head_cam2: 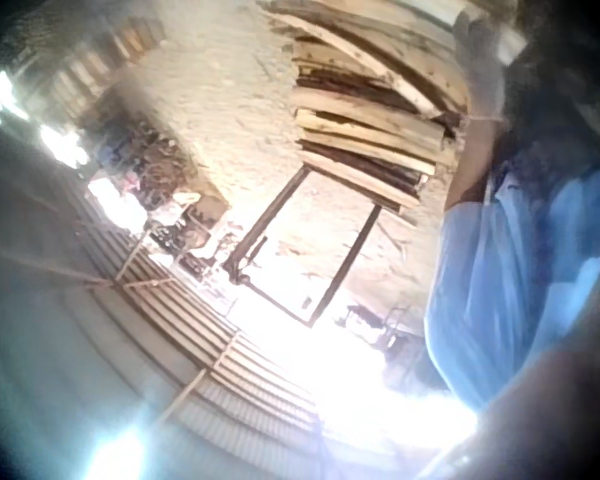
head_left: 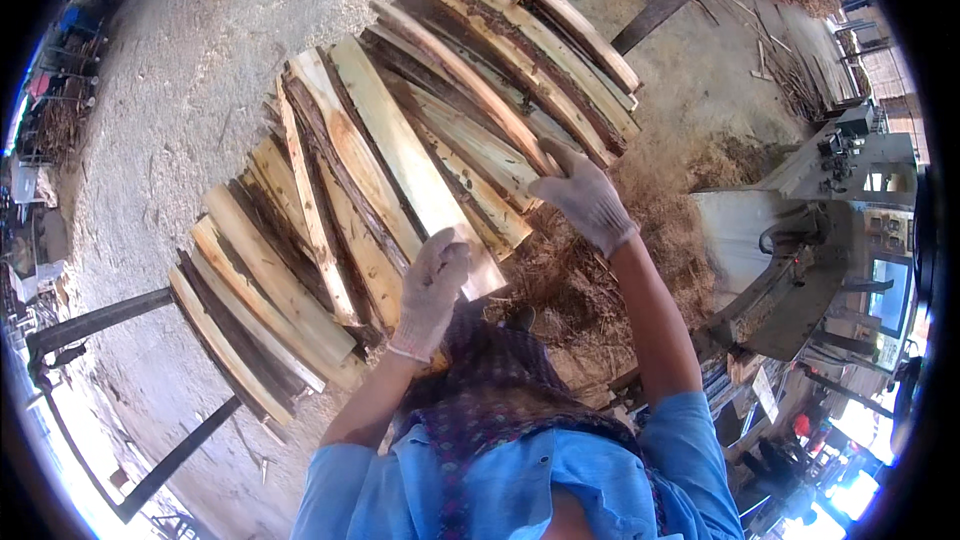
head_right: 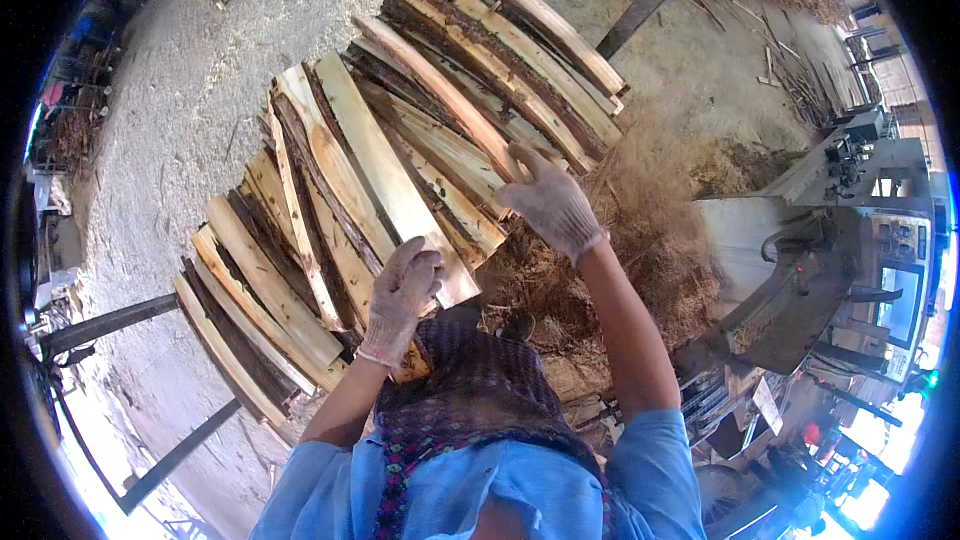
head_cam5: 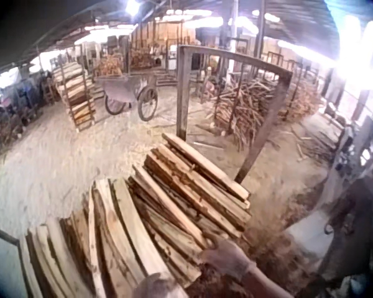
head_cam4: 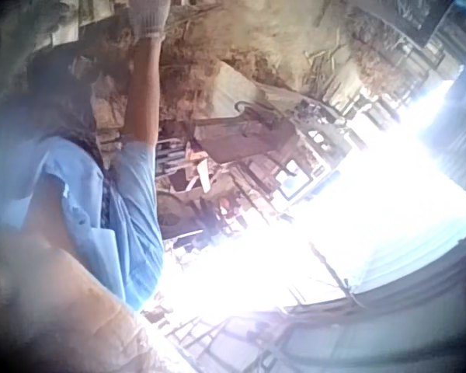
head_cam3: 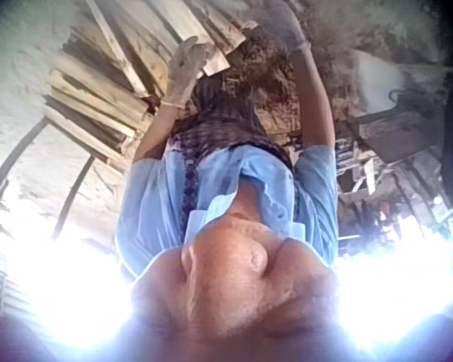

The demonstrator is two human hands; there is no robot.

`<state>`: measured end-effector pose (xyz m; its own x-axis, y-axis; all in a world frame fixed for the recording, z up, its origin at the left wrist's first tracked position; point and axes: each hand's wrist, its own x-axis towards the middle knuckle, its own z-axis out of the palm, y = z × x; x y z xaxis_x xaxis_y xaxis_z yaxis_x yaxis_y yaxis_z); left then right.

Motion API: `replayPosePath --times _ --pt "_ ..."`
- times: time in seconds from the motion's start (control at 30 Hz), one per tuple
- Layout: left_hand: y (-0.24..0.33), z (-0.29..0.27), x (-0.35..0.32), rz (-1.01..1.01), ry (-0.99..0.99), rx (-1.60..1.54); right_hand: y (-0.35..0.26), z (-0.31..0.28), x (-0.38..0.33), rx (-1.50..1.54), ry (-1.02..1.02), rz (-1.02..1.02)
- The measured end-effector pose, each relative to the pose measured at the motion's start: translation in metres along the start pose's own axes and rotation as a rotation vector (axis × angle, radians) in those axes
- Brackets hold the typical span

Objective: The person repeatedly picks up wooden planks from a pile and feeds them into a wood processing machine. The planks are pushed through the machine, which shaves or splits the wood, and the processed pieces are then placed onto a growing stack.

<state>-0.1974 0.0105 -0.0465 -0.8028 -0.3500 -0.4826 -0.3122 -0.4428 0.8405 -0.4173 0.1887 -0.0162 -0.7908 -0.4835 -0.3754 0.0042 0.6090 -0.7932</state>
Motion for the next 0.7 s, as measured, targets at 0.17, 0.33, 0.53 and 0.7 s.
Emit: replayPosePath --times 0.17,0.33,0.53,0.7 --pt "-0.005 -0.017 -0.008 0.195 0.236 0.140 -0.041 0.052 -0.071 -0.132 0.118 0.106" --pt "-0.010 -0.027 -0.021 0.172 0.235 0.123 -0.044 0.115 -0.110 -0.582 0.084 -0.069" --pt "0.006 -0.009 -0.020 0.099 0.153 0.366 0.011 0.143 -0.138 -0.423 0.309 -0.153" --pt "-0.020 -0.019 -0.001 0.260 0.151 0.669 0.016 0.143 -0.140 0.040 0.007 0.271"
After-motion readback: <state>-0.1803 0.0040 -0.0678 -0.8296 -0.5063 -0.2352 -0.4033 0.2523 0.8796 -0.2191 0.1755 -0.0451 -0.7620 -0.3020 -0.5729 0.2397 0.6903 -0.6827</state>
